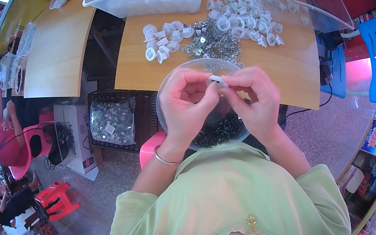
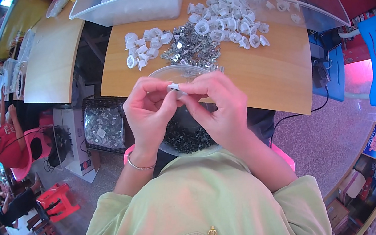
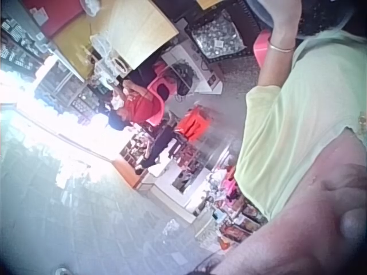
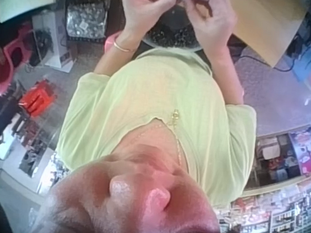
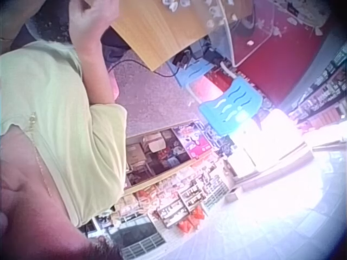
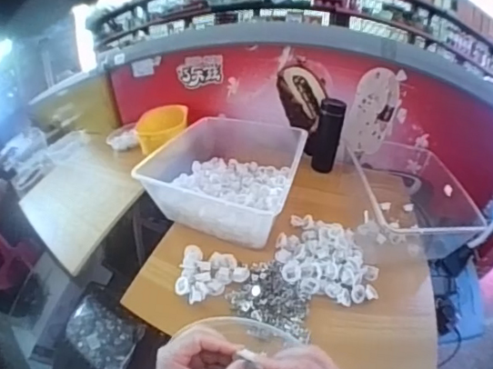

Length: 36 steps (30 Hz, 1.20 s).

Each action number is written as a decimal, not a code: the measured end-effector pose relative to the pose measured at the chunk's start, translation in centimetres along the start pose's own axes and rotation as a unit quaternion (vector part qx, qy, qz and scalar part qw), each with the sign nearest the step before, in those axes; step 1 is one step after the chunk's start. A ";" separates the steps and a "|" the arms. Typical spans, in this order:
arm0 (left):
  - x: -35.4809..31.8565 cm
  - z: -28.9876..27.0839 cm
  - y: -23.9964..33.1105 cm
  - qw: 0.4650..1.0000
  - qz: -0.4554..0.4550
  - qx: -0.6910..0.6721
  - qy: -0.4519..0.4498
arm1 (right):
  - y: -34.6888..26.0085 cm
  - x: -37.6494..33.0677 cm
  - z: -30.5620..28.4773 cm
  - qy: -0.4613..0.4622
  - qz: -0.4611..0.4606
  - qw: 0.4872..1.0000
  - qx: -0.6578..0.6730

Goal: The person assembles components by picking up plastic casings and inserting small black parts into them by hand, also taking plastic casings from a container.

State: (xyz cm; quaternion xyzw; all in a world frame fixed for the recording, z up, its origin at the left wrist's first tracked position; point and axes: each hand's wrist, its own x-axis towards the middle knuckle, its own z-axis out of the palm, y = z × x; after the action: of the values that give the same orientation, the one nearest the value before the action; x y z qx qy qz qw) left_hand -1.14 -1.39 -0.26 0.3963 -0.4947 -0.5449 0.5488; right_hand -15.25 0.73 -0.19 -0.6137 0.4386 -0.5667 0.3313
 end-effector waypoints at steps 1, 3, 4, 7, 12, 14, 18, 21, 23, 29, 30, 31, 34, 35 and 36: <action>0.0 -0.1 -0.1 1.000 0.012 0.015 0.001 | 0.0 0.0 0.0 0.000 0.000 1.000 0.000; -0.2 -0.2 -0.5 1.000 0.019 0.013 0.004 | 0.1 -0.1 0.1 0.003 -0.021 1.000 -0.013; -0.3 -0.3 -0.6 1.000 0.026 0.011 0.006 | 0.2 0.0 0.0 0.002 -0.021 1.000 -0.013; -0.5 -0.3 -0.9 0.992 0.112 0.061 -0.003 | 0.7 0.0 -0.3 0.025 -0.054 0.997 -0.058; -0.5 -1.3 -1.2 0.970 0.191 0.145 -0.039 | 0.8 -0.1 -0.7 0.025 -0.073 0.996 -0.051; -0.6 -1.5 -1.3 0.962 0.202 0.174 -0.047 | 0.9 0.0 -0.8 0.023 -0.080 0.995 -0.053; -0.5 -1.2 -0.9 0.975 0.161 0.146 -0.041 | 0.6 -0.2 -0.6 0.027 -0.011 1.000 -0.013; -0.5 -0.9 -0.5 0.992 0.090 0.079 -0.036 | 0.5 -0.3 -0.4 0.020 0.061 0.995 0.071; -0.4 -0.9 -0.4 0.996 0.061 0.046 -0.039 | 0.5 -0.4 -0.8 0.005 0.094 0.991 0.092; -0.2 -1.1 -0.5 0.997 0.018 0.021 -0.072 | 0.1 0.8 -2.3 -0.056 0.241 0.956 0.158; -0.2 -1.2 -0.5 0.997 0.012 0.024 -0.075 | 0.0 1.0 -2.5 -0.076 0.283 0.943 0.160; -0.2 -1.2 -0.5 0.996 0.007 0.026 -0.079 | 0.0 1.1 -2.6 -0.076 0.283 0.943 0.160; -0.2 -1.1 -0.3 0.996 -0.005 0.017 -0.086 | 0.1 1.5 -2.8 -0.084 0.283 0.940 0.168; -0.2 -1.1 -0.3 0.996 -0.005 0.017 -0.086 | 0.2 1.6 -3.0 -0.090 0.292 0.935 0.181; -0.2 -1.1 -0.2 0.996 -0.007 0.014 -0.088 | 0.2 1.7 -3.0 -0.096 0.301 0.929 0.194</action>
State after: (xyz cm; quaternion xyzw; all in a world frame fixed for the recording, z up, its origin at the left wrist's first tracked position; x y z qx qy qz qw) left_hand -0.14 -1.35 -0.70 0.3581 -0.5460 -0.5748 0.4933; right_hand -18.32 -0.65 0.70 -0.4282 0.4499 -0.4531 0.6395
